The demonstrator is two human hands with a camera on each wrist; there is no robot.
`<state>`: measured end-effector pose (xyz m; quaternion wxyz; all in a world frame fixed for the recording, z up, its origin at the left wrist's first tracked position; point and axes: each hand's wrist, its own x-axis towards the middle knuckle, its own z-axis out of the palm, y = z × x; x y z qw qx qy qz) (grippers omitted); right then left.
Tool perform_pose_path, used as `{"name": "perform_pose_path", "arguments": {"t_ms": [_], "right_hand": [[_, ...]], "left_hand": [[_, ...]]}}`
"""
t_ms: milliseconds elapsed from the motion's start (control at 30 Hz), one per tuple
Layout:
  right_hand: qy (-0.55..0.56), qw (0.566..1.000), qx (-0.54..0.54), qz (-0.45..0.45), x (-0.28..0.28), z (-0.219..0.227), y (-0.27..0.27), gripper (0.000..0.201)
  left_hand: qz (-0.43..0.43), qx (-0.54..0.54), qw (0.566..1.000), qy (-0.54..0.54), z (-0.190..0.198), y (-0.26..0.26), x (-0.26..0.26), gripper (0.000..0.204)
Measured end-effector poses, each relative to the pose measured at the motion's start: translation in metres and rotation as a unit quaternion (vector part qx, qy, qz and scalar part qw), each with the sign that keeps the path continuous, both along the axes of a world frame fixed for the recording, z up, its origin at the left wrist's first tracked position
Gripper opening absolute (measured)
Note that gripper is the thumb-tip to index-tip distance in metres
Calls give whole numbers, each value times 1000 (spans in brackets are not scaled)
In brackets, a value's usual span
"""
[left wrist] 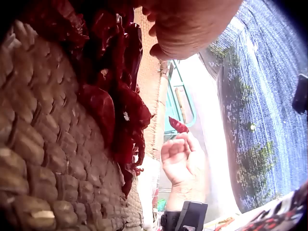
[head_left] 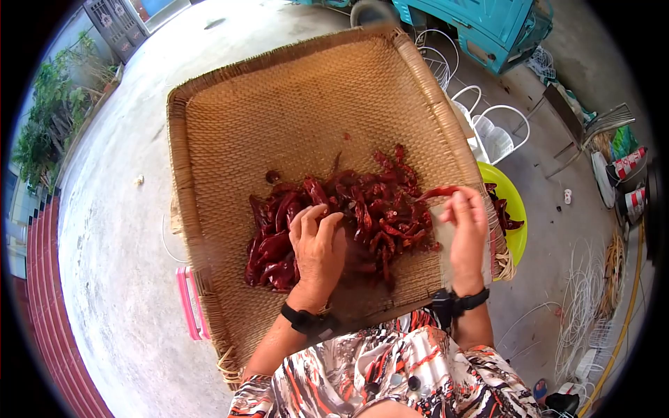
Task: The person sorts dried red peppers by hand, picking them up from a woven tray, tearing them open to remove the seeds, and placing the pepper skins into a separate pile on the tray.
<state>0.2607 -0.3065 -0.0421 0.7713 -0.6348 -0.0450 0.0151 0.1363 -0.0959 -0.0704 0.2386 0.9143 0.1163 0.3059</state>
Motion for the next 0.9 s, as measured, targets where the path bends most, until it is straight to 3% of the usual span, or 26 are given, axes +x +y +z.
{"name": "perform_pose_path", "arguments": {"t_ms": [100, 267, 400, 500, 600, 667, 767, 800, 900], "right_hand": [[-13, 989, 25, -143, 16, 4, -31, 17], [8, 959, 71, -275, 32, 2, -75, 23], [78, 948, 172, -255, 52, -34, -115, 28], [106, 938, 173, -282, 56, -44, -117, 30], [34, 957, 117, -264, 35, -16, -84, 26], [0, 984, 46, -170, 25, -14, -67, 23], [-27, 999, -40, -7, 3, -1, -28, 18], [-27, 997, -51, 52, -3, 0, -15, 20], [-2, 974, -81, 212, -18, 1, 19, 31]], "left_hand": [[26, 23, 998, 59, -3, -3, -1, 35], [40, 42, 988, 145, -5, -6, -2, 42], [47, 64, 979, 189, -8, -6, -1, 50], [55, 70, 979, 184, -12, -6, 0, 54], [51, 28, 991, 119, -12, -5, -1, 55], [31, 16, 999, 28, -6, -2, -1, 49], [-30, -107, 991, -71, 4, -1, -6, 42], [-43, -115, 988, -98, 6, -1, -5, 27], [-69, -392, 912, -97, -7, -7, -7, 16]]}}
